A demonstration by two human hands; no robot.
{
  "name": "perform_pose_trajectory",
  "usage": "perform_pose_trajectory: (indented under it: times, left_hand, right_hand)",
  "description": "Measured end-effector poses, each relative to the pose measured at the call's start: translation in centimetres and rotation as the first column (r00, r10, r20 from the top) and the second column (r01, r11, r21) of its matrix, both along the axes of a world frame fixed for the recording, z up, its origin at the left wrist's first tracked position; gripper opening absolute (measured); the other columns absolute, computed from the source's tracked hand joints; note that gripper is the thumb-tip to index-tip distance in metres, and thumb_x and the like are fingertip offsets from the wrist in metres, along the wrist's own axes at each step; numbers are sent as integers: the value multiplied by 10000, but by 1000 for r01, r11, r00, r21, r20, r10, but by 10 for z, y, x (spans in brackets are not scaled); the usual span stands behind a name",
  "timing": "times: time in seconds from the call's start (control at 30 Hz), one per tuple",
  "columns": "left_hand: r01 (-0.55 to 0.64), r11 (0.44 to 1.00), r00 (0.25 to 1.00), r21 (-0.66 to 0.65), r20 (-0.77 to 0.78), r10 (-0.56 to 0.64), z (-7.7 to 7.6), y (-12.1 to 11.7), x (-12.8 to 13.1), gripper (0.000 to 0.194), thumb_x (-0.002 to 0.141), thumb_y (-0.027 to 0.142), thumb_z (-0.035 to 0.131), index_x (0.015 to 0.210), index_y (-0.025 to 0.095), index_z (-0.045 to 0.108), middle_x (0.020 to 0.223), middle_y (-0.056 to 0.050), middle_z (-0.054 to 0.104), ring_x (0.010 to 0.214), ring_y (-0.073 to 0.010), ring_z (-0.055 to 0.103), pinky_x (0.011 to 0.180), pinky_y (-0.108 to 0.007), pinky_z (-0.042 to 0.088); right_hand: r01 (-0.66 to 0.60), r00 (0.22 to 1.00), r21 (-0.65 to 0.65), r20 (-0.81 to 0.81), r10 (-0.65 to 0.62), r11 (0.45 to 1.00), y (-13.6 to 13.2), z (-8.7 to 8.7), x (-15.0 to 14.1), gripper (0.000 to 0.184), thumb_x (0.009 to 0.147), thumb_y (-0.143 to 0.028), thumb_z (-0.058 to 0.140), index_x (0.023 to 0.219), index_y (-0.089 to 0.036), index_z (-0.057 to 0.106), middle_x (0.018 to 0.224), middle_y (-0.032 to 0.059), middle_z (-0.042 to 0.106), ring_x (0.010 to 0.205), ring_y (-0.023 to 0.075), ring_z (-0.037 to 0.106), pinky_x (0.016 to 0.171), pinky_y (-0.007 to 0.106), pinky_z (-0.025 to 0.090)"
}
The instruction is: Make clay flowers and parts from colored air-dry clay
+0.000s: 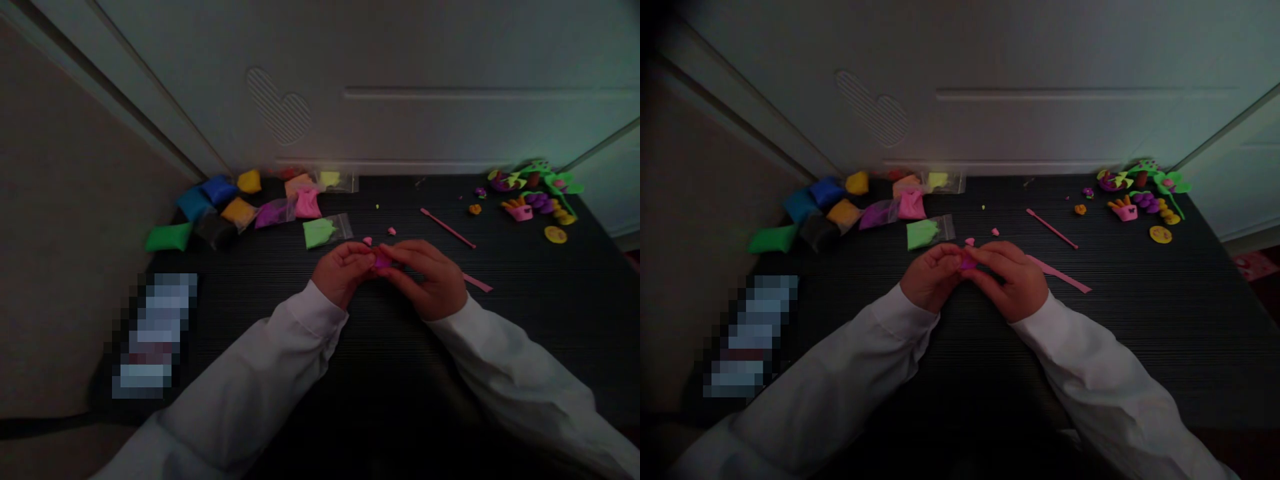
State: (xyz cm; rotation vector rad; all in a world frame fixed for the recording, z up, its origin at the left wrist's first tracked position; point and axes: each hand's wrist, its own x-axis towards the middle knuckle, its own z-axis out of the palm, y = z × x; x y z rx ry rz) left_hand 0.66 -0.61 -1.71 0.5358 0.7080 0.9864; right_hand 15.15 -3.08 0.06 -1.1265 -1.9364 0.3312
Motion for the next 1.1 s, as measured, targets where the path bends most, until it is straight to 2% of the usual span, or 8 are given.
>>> perform_pose_trajectory:
  times: [0.2, 0.43, 0.63, 0.9, 1.1]
  left_hand:
    - [-10, 1000, 999, 4, -49, 10, 0, -1, 1, 239, 532, 112, 672, 694, 130, 497, 551, 18, 625, 527, -81, 575, 520, -184, 437]
    - [64, 992, 985, 110, -168, -44, -7, 3, -4, 219, 582, 157, 659, 744, 145, 513, 587, 16, 642, 553, -74, 582, 563, -186, 431]
    - [61, 997, 989, 39, -139, -55, 0, 0, -1, 193, 605, 186, 642, 764, 128, 548, 651, 10, 629, 600, -76, 577, 625, -221, 460]
    - [92, 995, 990, -27, -103, -94, 8, -3, 2, 240, 632, 223, 625, 842, 135, 551, 678, -1, 605, 623, -95, 574, 642, -272, 481]
    - [185, 977, 982, -106, -6, -187, 8, -3, -1, 247, 626, 195, 637, 843, 164, 525, 707, -3, 617, 613, -109, 595, 612, -288, 502]
  right_hand:
    - [-8, 999, 7, 50, 7, 1000, 0, -2, -2, 296, 701, -277, 584, 975, -164, 582, 895, 79, 610, 819, 148, 570, 713, 290, 497]
    - [29, 986, 11, 165, -31, 1000, -2, -7, -4, 297, 720, -302, 558, 955, -122, 579, 914, 104, 623, 857, 163, 570, 766, 295, 483]
    - [38, 963, 2, 267, -37, 999, 1, -8, -4, 223, 776, -260, 469, 919, -129, 578, 901, 91, 628, 822, 168, 570, 739, 315, 475]
    - [46, 980, -62, 197, -33, 997, 0, -3, -1, 181, 789, -249, 454, 854, -156, 595, 852, 60, 637, 793, 148, 579, 719, 286, 465]
    - [20, 997, 14, 73, -21, 1000, 1, -3, -1, 170, 728, -300, 544, 843, -186, 597, 847, 58, 633, 824, 161, 569, 740, 317, 467]
